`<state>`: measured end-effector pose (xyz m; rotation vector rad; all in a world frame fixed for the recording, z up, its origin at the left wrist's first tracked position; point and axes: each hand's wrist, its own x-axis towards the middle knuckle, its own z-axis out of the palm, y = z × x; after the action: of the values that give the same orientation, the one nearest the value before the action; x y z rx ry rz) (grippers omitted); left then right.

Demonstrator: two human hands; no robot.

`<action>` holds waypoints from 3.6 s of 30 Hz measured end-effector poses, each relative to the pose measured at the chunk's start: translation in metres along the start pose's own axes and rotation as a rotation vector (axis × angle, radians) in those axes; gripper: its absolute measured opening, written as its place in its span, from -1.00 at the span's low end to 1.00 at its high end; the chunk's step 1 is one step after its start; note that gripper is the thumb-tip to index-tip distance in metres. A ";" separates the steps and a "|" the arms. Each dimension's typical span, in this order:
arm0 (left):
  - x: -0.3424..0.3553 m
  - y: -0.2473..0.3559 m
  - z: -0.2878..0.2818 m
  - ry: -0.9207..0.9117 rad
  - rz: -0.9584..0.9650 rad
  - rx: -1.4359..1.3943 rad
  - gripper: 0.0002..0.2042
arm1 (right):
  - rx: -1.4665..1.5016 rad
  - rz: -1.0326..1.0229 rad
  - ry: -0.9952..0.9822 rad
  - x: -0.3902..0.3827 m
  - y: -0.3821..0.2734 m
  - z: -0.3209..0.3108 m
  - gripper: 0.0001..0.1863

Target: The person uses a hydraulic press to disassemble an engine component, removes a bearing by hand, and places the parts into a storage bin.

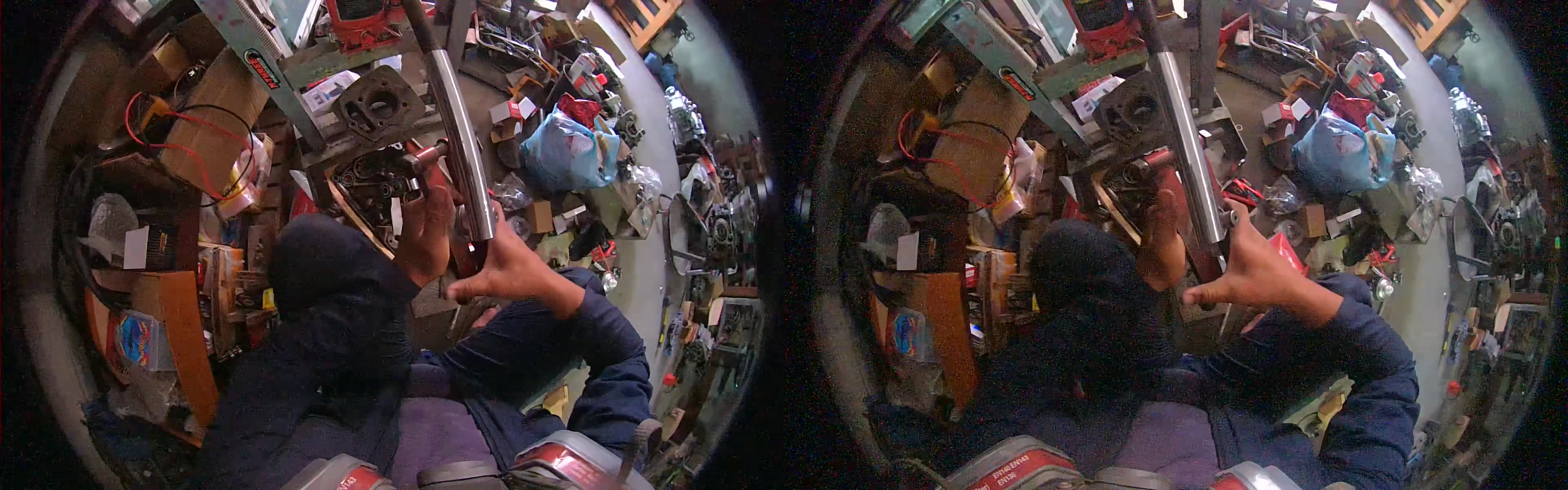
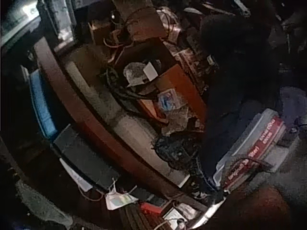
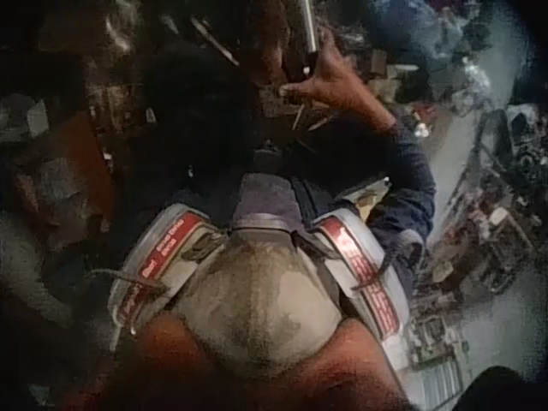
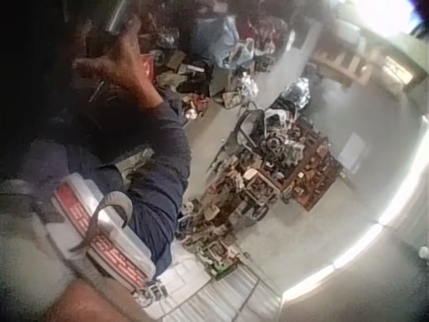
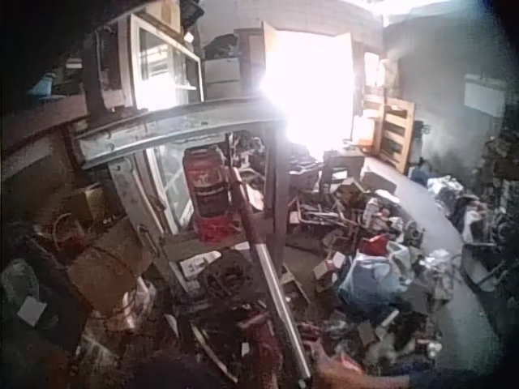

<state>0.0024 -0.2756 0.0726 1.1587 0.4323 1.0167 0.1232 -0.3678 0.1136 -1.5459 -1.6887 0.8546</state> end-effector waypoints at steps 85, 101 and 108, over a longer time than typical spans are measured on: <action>0.005 -0.010 -0.031 -0.055 -0.476 -0.503 -0.59 | -0.022 0.037 0.126 0.016 -0.006 0.001 -0.27; 0.002 -0.038 -0.065 0.108 -0.693 -0.261 -0.77 | 0.025 0.099 -0.301 0.064 0.022 -0.014 -0.43; 0.014 -0.005 -0.084 0.552 -0.766 -0.282 -0.75 | -0.738 -0.461 0.167 0.209 0.103 -0.012 -0.54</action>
<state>-0.0507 -0.2182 0.0387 0.3674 1.0394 0.6633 0.1775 -0.1515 0.0453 -1.4937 -2.2344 -0.1644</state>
